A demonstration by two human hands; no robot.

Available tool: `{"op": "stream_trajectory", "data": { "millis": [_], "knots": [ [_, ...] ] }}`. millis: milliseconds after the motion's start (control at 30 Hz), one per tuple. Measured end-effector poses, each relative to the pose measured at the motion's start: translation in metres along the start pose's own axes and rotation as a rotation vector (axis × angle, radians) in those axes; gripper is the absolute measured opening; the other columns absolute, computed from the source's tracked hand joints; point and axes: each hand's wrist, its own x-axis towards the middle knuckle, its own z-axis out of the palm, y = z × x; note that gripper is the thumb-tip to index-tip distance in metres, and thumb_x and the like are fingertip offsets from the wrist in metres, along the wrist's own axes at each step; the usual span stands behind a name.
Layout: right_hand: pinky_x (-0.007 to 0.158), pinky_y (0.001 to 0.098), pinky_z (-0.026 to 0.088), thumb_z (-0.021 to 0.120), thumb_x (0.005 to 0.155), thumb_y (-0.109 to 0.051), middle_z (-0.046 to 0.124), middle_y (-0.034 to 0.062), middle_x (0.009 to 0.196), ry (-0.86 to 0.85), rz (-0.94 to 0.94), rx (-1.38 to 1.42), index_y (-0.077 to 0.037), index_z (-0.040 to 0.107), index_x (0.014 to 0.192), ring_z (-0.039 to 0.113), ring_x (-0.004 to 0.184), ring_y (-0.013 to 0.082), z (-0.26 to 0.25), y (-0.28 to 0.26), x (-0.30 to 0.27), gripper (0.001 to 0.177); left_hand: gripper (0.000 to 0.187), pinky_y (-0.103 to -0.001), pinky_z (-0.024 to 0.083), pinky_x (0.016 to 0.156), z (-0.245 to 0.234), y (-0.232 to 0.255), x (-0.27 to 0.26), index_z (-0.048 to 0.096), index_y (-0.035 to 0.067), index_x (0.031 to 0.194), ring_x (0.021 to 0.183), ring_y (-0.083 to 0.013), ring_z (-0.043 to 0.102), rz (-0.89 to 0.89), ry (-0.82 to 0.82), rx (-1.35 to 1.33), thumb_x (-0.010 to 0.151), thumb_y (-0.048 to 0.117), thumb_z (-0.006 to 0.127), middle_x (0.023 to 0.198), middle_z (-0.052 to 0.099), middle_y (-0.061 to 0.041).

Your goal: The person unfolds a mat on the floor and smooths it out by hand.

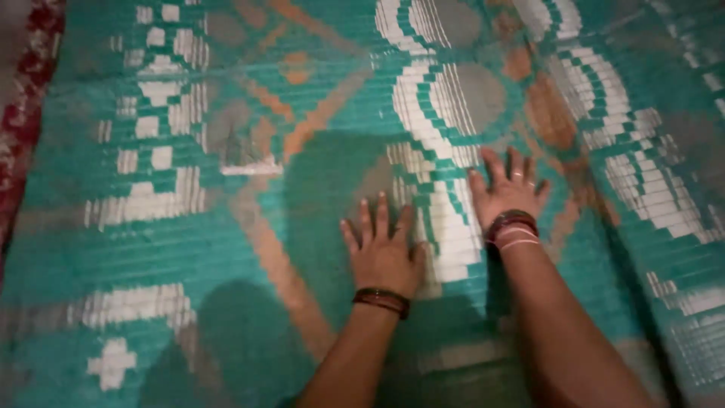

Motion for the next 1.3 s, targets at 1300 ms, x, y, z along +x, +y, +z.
{"op": "stream_trajectory", "data": {
  "millis": [1300],
  "knots": [
    [0.117, 0.0637, 0.023, 0.039, 0.103, -0.056, 0.031, 0.006, 0.166, 0.072, -0.174, -0.466, -0.036, 0.044, 0.152, 0.028, 0.152, 0.0352, 0.06, -0.132, -0.004, 0.053, 0.063, -0.072, -0.007, 0.116, -0.143, -0.21, -0.036, 0.043, 0.014, 0.149, 0.153, -0.0476, 0.0, -0.187, -0.057, -0.125, 0.092, 0.035, 0.061, 0.169, 0.007, -0.021]
  ]
}}
